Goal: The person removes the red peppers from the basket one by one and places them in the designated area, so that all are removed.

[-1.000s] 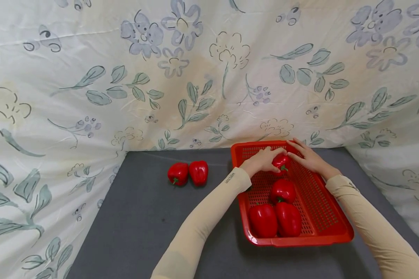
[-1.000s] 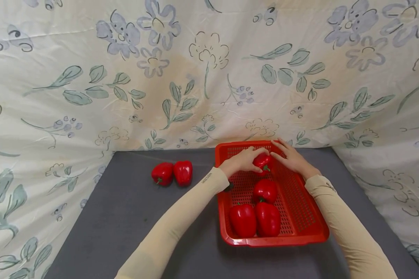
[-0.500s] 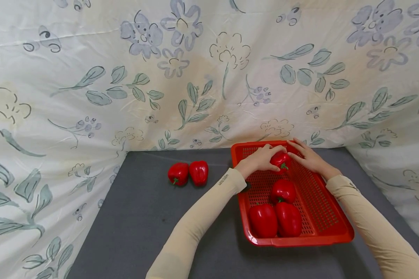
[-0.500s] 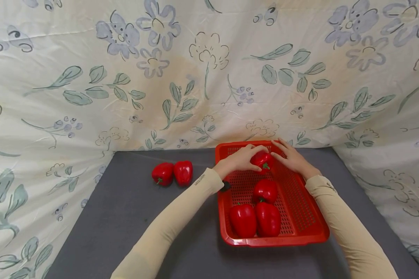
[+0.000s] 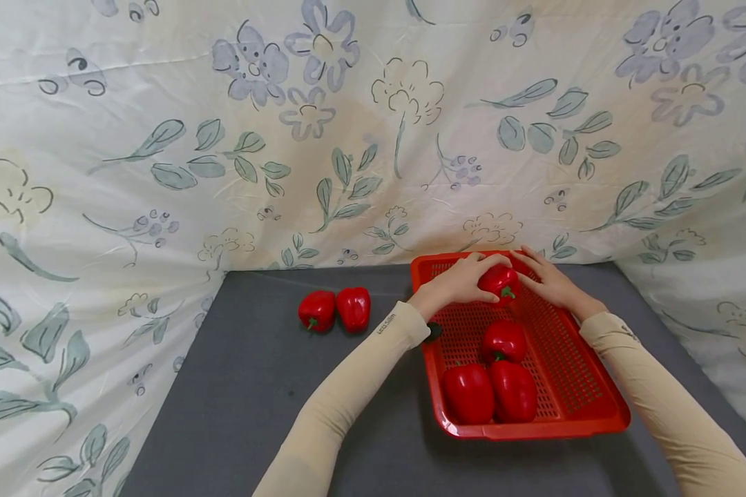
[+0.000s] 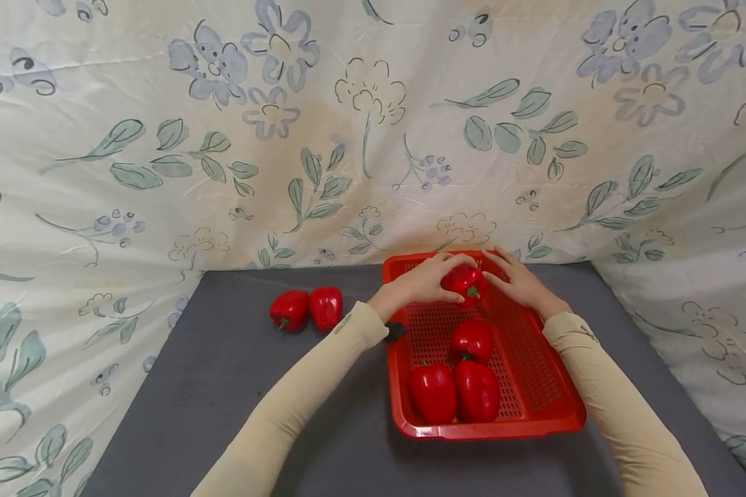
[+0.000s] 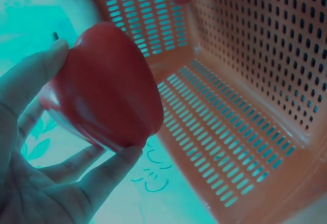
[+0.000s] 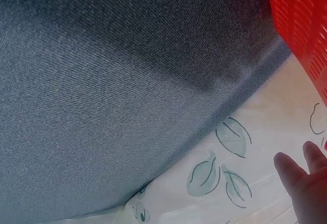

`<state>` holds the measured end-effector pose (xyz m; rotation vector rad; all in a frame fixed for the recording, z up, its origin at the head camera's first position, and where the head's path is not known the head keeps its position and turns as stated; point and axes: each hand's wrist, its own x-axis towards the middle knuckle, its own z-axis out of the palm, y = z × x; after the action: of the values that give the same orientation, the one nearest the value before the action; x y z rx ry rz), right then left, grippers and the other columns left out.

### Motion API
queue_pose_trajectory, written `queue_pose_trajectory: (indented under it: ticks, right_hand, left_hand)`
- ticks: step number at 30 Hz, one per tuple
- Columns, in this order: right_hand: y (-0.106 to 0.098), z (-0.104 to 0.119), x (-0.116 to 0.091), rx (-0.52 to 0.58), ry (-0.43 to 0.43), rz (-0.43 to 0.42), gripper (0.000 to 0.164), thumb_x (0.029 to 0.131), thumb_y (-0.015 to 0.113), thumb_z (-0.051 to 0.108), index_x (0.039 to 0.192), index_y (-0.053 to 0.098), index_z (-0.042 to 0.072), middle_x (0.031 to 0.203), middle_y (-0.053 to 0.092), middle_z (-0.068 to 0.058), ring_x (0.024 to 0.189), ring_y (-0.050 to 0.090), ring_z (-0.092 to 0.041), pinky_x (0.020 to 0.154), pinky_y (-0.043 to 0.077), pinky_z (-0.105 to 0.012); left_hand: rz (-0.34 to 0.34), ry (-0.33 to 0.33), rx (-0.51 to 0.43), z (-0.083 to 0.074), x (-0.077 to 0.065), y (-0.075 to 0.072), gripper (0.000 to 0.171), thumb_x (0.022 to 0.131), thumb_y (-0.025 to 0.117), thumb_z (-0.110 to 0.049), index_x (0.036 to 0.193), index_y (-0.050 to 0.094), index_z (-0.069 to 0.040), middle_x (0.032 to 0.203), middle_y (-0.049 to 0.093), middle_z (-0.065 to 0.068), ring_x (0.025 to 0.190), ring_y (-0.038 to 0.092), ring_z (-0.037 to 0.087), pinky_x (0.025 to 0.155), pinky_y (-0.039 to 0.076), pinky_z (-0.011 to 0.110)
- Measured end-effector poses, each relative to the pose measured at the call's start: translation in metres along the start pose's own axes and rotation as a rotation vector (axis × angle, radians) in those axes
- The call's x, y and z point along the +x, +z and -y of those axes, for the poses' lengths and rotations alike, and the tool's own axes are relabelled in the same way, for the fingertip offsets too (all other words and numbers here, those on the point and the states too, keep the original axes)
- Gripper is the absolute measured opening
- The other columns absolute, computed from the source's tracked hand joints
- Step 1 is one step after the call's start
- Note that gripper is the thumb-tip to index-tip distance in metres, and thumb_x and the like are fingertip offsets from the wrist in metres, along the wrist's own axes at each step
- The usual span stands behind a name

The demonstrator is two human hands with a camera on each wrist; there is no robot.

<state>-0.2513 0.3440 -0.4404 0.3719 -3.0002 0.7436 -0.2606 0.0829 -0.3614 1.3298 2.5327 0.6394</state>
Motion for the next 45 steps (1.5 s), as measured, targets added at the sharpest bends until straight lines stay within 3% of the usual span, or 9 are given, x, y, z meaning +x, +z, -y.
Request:
queue_pose_trajectory:
  ticks: [11,21,32,45]
  right_hand:
    - [0.000,0.002,-0.004,0.016,0.027,-0.001,0.063,0.096,0.044,0.041,0.148,0.022,0.012,0.154,0.006,-0.020,0.135,0.012,-0.049,0.099,0.015,-0.071]
    - [-0.001,0.007,-0.006,0.022,0.085,0.013,0.067,0.095,0.044,0.046,0.149,0.019,0.014,0.154,0.003,-0.018,0.135,0.010,-0.050,0.099,0.014,-0.071]
    - [0.001,0.005,-0.006,0.023,0.085,0.007,0.067,0.095,0.044,0.046,0.149,0.019,0.015,0.154,0.004,-0.018,0.136,0.011,-0.049,0.100,0.014,-0.070]
    - [0.005,0.005,-0.008,0.027,0.080,-0.003,0.067,0.095,0.045,0.045,0.148,0.021,0.014,0.154,0.004,-0.018,0.136,0.010,-0.048,0.100,0.014,-0.069]
  left_hand:
    - [-0.043,0.070,-0.028,-0.003,-0.019,-0.011,0.067,0.079,0.073,-0.027,0.136,0.037,-0.030,0.138,0.037,0.004,0.117,0.043,0.014,0.087,0.048,0.020]
    - [-0.080,0.106,-0.030,0.005,-0.030,-0.014,0.066,0.079,0.073,-0.029,0.135,0.040,-0.030,0.143,0.033,0.002,0.121,0.042,0.014,0.091,0.046,0.022]
    - [-0.117,0.149,-0.050,0.013,-0.046,-0.021,0.066,0.078,0.074,-0.028,0.135,0.040,-0.029,0.142,0.035,0.003,0.122,0.040,0.014,0.090,0.046,0.021]
    - [-0.170,0.156,-0.001,0.028,-0.066,-0.026,0.065,0.078,0.073,-0.032,0.135,0.041,-0.032,0.144,0.031,0.001,0.126,0.033,0.014,0.093,0.045,0.023]
